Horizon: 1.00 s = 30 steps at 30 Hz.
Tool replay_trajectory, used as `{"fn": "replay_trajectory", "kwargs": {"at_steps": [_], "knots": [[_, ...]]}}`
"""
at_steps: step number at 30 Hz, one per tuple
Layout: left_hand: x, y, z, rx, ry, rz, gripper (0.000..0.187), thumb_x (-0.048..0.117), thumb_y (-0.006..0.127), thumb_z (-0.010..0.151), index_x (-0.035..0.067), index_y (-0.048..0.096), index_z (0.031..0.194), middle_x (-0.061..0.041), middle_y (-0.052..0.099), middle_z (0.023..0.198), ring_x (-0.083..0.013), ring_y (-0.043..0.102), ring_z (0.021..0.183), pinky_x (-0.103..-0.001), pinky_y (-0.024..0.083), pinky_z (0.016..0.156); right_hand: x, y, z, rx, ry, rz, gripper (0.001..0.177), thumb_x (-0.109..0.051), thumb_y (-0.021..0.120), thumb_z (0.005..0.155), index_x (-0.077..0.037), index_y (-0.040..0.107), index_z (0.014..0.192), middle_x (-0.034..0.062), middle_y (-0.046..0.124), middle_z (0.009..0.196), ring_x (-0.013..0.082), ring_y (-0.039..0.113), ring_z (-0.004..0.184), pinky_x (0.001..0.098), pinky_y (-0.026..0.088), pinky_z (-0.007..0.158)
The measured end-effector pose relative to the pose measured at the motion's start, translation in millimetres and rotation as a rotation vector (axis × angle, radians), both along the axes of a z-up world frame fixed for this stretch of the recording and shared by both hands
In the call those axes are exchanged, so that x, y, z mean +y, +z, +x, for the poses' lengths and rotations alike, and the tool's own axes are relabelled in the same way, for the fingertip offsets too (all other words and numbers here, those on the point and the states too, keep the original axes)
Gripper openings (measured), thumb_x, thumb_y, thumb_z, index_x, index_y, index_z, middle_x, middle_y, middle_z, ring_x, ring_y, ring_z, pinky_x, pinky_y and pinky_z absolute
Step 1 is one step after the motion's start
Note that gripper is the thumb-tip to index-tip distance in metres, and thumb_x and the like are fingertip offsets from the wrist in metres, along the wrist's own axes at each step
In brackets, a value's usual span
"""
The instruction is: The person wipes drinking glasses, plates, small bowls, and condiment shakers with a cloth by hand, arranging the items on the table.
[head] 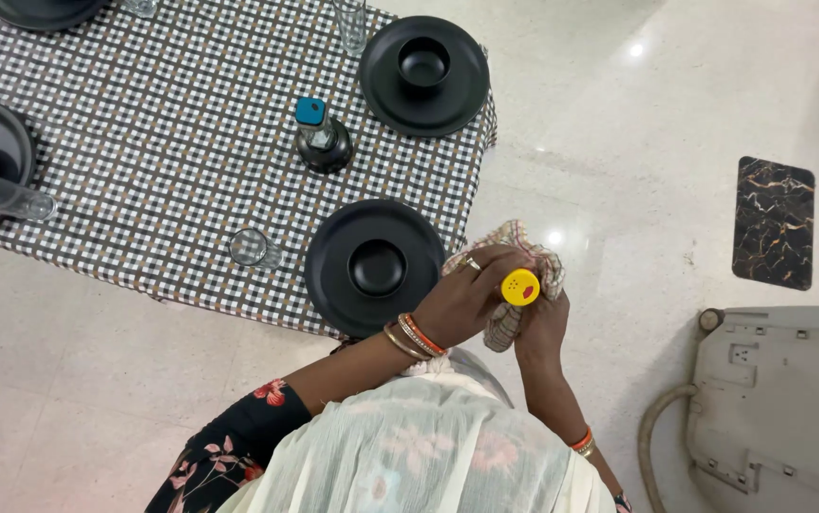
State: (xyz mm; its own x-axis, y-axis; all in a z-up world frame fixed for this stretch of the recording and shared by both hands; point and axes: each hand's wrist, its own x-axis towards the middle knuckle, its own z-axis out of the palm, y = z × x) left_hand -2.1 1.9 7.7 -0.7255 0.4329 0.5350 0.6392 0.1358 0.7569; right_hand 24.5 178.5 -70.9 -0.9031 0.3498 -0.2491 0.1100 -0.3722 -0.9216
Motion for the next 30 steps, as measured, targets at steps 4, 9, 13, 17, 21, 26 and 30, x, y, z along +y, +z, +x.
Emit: {"fn": "replay_trajectory", "kwargs": {"at_steps": [4,9,13,17,21,26,30], "knots": [[-10,7,-4,-0.166,0.156,0.044,0.057,0.000,0.068,0.092,0.012,0.050,0.145,-0.013,0.058,0.142,-0.0367,0.061,0.130,-0.044,0.055,0.106,-34,43,28,0.216,0.076,0.272,0.053,-0.036,0.047,0.110,0.002,0.047,0.147,0.0143,0.056,0.143,0.0217,0.055,0.129,0.0369,0.047,0.107],[-15,2,1,-0.315,0.122,-0.026,0.056,0.013,0.070,0.094,0.005,0.047,0.145,-0.020,0.056,0.136,-0.0413,0.063,0.114,-0.046,0.054,0.092,-59,88,18,0.533,0.189,0.669,0.054,-0.041,0.044,0.114,0.001,0.048,0.148,0.0131,0.040,0.162,0.0252,0.040,0.152,0.0398,0.036,0.125],[-24,-7,2,-0.156,0.190,-0.080,0.057,0.017,0.071,0.093,0.002,0.047,0.142,-0.024,0.055,0.137,-0.0417,0.063,0.110,-0.047,0.054,0.092,-52,86,7,0.464,0.212,0.874,0.047,-0.039,0.047,0.115,0.000,0.062,0.137,0.0156,0.056,0.153,0.0267,0.054,0.142,0.0399,0.045,0.118],[-38,-4,3,-0.258,0.170,-0.153,0.056,0.020,0.074,0.092,0.004,0.054,0.141,-0.018,0.061,0.128,-0.0380,0.066,0.104,-0.046,0.056,0.086,-45,72,-8,0.032,0.044,0.179,0.047,-0.037,0.050,0.113,0.002,0.065,0.135,0.0210,0.064,0.136,0.0271,0.063,0.119,0.0410,0.052,0.099],[-42,-9,1,-0.213,0.250,-0.156,0.055,0.020,0.077,0.089,0.003,0.055,0.137,-0.019,0.061,0.128,-0.0383,0.066,0.104,-0.046,0.055,0.085,-66,81,16,0.455,0.116,0.813,0.043,-0.035,0.049,0.112,-0.004,0.058,0.141,0.0155,0.060,0.146,0.0266,0.057,0.135,0.0376,0.048,0.114],[-44,-21,6,-0.221,0.160,-0.210,0.057,0.016,0.077,0.087,0.007,0.052,0.138,-0.019,0.060,0.126,-0.0370,0.066,0.101,-0.045,0.056,0.087,-65,65,14,0.475,0.233,0.954,0.047,-0.034,0.046,0.117,0.006,0.058,0.139,0.0238,0.059,0.147,0.0336,0.053,0.144,0.0421,0.043,0.120],[-51,-10,13,-0.196,0.010,-0.003,0.060,0.014,0.076,0.091,0.013,0.051,0.145,-0.015,0.063,0.135,-0.0353,0.067,0.116,-0.043,0.057,0.095,-39,38,-2,0.114,0.102,-0.022,0.057,-0.042,0.041,0.113,0.006,0.049,0.143,0.0189,0.062,0.133,0.0307,0.059,0.123,0.0439,0.049,0.106]]}}
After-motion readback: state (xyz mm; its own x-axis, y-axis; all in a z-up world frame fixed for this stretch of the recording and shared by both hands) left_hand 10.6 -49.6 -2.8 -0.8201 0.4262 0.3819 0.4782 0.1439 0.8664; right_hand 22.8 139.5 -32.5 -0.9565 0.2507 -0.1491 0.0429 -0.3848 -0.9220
